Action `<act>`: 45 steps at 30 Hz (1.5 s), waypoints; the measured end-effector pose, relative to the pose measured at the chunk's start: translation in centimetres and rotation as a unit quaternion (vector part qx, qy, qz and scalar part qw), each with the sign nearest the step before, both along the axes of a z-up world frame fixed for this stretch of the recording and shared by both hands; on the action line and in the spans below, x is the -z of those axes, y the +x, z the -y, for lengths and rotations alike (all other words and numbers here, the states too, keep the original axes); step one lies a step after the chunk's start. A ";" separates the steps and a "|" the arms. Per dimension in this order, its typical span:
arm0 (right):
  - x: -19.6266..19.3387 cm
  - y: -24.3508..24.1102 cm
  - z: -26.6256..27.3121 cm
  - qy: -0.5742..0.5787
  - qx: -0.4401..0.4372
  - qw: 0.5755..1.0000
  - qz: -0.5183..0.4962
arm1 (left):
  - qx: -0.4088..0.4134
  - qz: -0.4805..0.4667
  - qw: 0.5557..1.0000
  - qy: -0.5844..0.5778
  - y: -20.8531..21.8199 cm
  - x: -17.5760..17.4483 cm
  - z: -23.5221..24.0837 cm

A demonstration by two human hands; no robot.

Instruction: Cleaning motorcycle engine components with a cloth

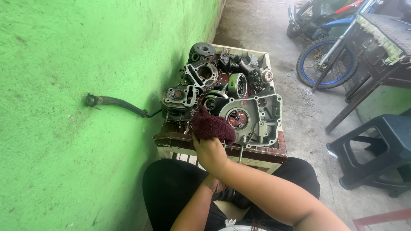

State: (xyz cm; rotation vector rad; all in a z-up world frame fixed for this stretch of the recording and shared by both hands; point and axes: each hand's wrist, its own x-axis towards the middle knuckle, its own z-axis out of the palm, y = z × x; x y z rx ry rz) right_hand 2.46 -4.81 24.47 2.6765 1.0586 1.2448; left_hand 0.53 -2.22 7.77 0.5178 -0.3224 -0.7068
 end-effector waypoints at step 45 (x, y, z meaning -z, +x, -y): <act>-15.4 13.3 2.9 -0.087 0.051 0.893 -0.439 | -0.021 -0.010 1.000 0.000 1.2 3.9 1.3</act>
